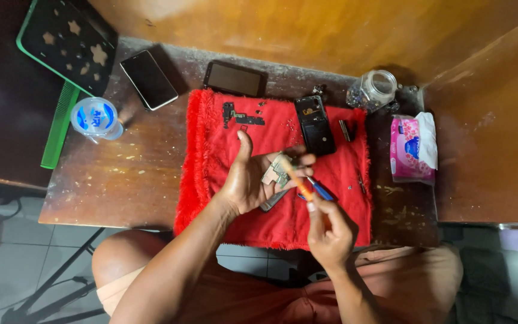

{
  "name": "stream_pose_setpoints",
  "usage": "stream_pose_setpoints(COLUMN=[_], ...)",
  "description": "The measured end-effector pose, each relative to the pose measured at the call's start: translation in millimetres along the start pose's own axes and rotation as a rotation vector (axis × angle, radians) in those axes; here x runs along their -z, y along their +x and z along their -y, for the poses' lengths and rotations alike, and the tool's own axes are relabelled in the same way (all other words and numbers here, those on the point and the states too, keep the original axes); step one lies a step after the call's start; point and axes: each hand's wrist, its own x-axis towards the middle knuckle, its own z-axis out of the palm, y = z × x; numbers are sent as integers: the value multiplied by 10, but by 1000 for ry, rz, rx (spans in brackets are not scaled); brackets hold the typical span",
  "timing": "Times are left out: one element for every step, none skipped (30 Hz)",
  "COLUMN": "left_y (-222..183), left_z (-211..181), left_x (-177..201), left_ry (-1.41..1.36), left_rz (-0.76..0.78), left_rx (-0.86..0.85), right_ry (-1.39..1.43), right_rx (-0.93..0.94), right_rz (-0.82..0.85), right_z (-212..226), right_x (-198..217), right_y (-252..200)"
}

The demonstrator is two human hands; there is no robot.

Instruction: Cleaning a mobile phone midframe component using a small brush and a spudger on a repair bench.

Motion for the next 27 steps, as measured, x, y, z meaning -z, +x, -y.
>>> stream_pose_setpoints(left_y=[1,-2,-5,-13,-21,-36,-27,-30,-37,-50,-62,-45,-64,-75,-84,-81,-78,-75,-87,-81,-73,-64,-58,-56,-72,-77,-79], left_z=[-18,-45,-74,-124,-174,-204,-224,-248,-274,-279,-285,-317,-337,-345,-351,-338,-325,-327,-326,-325,-323,-318,-313,-325,-324,-327,-330], left_x=[8,17,23,20,19,19,2,-12,-26,15,53,85,68,50,35,44,52,58,74,89,106,86,68,50,54,56,58], left_ry=[-3,-31,-59,-58,31,116,112,149,186,179,166,162,163,181,199,196,198,204,204,195,185,183,216,253,254,248,243], left_rz=[-2,-39,-76,-76,-152,-228,-230,-241,-252,-260,-212,-156,-157,-145,-132,-132,-92,-54,-55,-60,-66,-64,-43,-23,-24,-58,-92], left_rx=[-1,70,141,141,175,211,213,241,268,261,283,308,304,316,328,326,323,320,318,306,294,294,273,248,244,278,311], right_ry=[0,-47,-94,-93,-92,-92,-94,-88,-82,-77,-83,-91,-88,-102,-115,-116,-123,-127,-125,-117,-110,-113,-86,-55,-54,-68,-81], right_rx=[-1,55,111,111,133,151,147,128,110,111,132,155,159,144,129,130,105,79,81,91,101,100,100,103,105,148,190], right_rz=[4,22,40,40,75,113,116,74,33,45,92,128,129,100,70,73,67,58,59,81,104,105,74,42,44,100,157], right_z=[23,48,74,140,205,272,227,178,132,191,251,308,278,249,216,218,220,224,206,190,171,146,122,96,146,203,257], right_x=[27,44,61,64,66,81,81,77,71,71,75,66,68,82,95,93,91,78,88,100,111,111,109,92,100,106,112], right_y=[14,31,49,58,66,58,32,18,1,-17,-32,-28,-21,-20,-20,-37,-54,-63,-61,-64,-68,-59,-52,-35,-15,-5,6])
